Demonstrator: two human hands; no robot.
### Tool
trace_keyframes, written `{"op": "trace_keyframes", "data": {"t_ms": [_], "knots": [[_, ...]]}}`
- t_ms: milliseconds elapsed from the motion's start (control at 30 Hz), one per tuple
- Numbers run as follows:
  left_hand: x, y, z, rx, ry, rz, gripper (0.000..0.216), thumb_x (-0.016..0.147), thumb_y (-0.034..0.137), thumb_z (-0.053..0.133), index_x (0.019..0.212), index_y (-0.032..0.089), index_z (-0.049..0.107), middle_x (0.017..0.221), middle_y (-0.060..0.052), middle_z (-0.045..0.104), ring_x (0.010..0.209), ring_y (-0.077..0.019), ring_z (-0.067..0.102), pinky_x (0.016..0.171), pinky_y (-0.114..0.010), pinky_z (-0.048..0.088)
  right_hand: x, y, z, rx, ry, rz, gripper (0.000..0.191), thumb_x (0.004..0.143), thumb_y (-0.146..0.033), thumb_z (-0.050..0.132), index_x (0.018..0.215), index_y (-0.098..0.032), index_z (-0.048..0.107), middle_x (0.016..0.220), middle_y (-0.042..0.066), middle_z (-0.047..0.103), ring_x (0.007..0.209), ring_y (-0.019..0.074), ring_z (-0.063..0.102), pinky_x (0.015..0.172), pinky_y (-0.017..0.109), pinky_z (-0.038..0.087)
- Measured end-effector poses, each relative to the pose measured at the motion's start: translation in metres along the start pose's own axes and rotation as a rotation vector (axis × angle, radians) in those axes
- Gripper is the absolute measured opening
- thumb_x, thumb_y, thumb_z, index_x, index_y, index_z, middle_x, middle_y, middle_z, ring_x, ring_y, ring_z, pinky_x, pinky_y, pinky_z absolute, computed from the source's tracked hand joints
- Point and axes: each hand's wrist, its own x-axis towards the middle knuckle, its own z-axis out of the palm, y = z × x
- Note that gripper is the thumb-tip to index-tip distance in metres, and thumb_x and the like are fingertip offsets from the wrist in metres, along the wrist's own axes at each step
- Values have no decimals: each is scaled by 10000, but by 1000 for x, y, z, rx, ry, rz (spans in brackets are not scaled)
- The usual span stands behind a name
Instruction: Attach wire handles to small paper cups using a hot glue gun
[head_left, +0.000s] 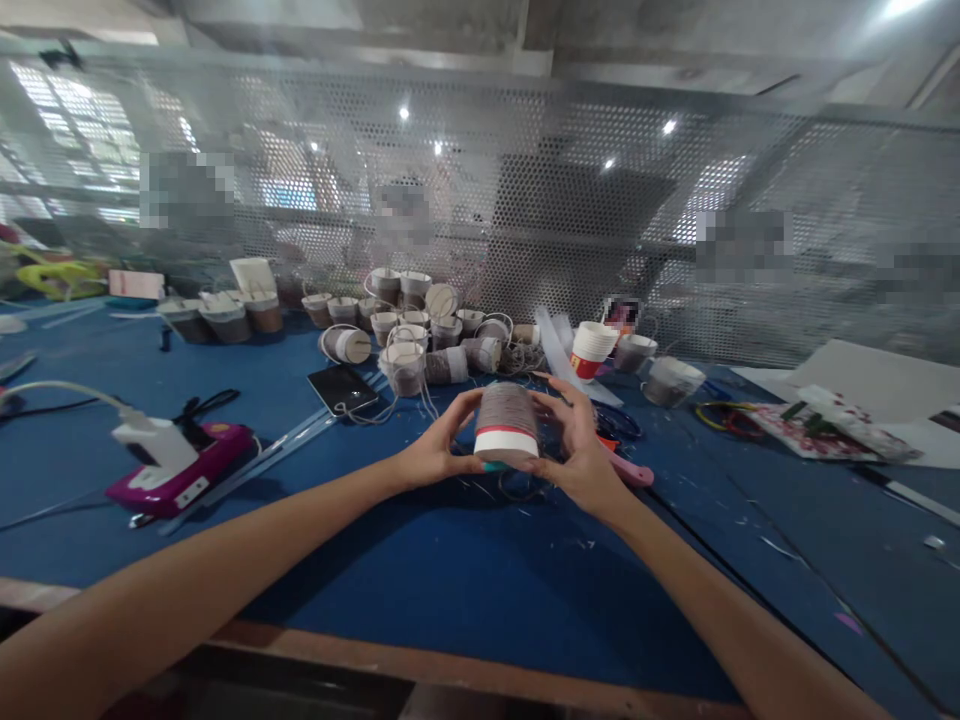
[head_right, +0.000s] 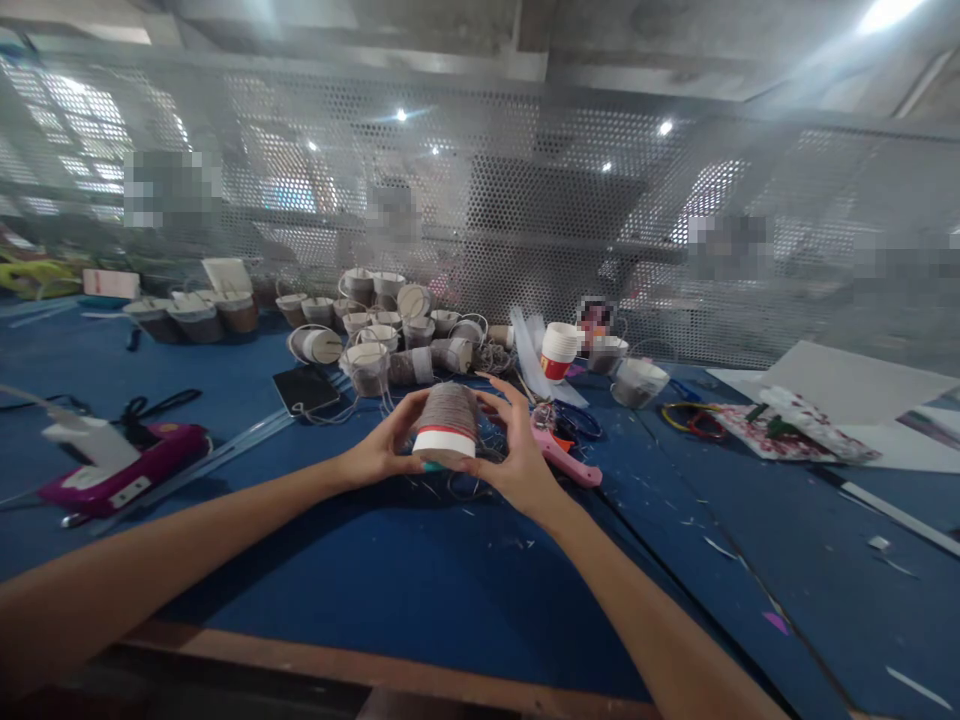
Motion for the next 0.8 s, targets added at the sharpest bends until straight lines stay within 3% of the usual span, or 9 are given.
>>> {"op": "trace_keyframes", "data": {"t_ms": [100, 167, 267, 400, 467, 533, 567, 633, 800], "knots": [[0, -2, -1, 148, 11, 44, 1105, 590, 273, 823, 1448, 339, 130, 1527, -120, 234, 1428, -339, 194, 1156, -588, 170, -1, -2, 0, -140, 16, -32, 908, 687, -430, 766, 1397, -293, 217, 1406, 136, 396, 1319, 291, 391, 1103, 550, 290], [0, -3, -1, 199, 26, 63, 1130, 589, 253, 819, 1458, 332, 101, 1515, -134, 254, 1420, -338, 218, 1150, -597, 179, -1, -4, 1, -257, -16, -45, 839, 707, -433, 747, 1385, -292, 274, 1443, 131, 346, 1365, 310, 314, 1123, 568, 242], [0, -2, 0, 253, 67, 36, 987, 630, 226, 780, 1435, 287, 212, 1440, -154, 359, 1356, -336, 352, 1117, -588, 280, -2, -6, 3, -284, -27, -51, 830, 736, -419, 724, 1409, -312, 250, 1508, 122, 233, 1358, 312, 321, 1094, 554, 316], [3, -2, -1, 314, 161, -42, 852, 593, 226, 797, 1334, 239, 378, 1334, -134, 437, 1271, -322, 445, 1039, -536, 416, -2, -8, 2, -155, 62, -111, 994, 671, -397, 782, 1419, -350, 129, 1559, 106, 52, 1306, 289, 394, 1049, 525, 390], [5, -3, -2, 329, 215, -47, 823, 573, 221, 807, 1292, 224, 407, 1299, -125, 454, 1248, -307, 462, 1037, -523, 421, -2, -14, -1, -171, 55, -140, 750, 701, -367, 763, 1306, -305, 323, 1526, 92, 216, 1324, 290, 353, 1073, 549, 331], [5, -4, -3, 348, 265, -31, 794, 576, 212, 799, 1268, 216, 409, 1288, -120, 457, 1236, -293, 469, 1048, -524, 407, -3, -21, -3, -226, 6, -122, 248, 810, -324, 648, 999, -267, 498, 1363, 66, 495, 1284, 285, 370, 1054, 580, 301], [5, -5, -3, 360, 290, -23, 780, 582, 209, 792, 1261, 216, 408, 1288, -118, 456, 1234, -290, 469, 1052, -528, 402, -4, -23, -3, -255, -20, -99, 96, 852, -303, 582, 843, -257, 499, 1241, 55, 599, 1238, 286, 394, 1029, 592, 300], [5, -6, -3, 377, 331, -14, 752, 595, 208, 778, 1249, 218, 408, 1290, -111, 454, 1232, -288, 468, 1053, -536, 398, -5, -28, -1, -300, -51, -48, 225, 880, -289, 514, 672, -245, 442, 1042, 48, 692, 1131, 296, 421, 974, 603, 305], [4, -6, -3, 306, 327, 14, 748, 581, 221, 797, 1221, 230, 412, 1273, -98, 470, 1236, -286, 474, 1073, -529, 382, -3, -28, 3, -234, -30, 51, 265, 859, -342, 520, 622, -246, 452, 876, 61, 696, 960, 286, 443, 916, 562, 317]]}}
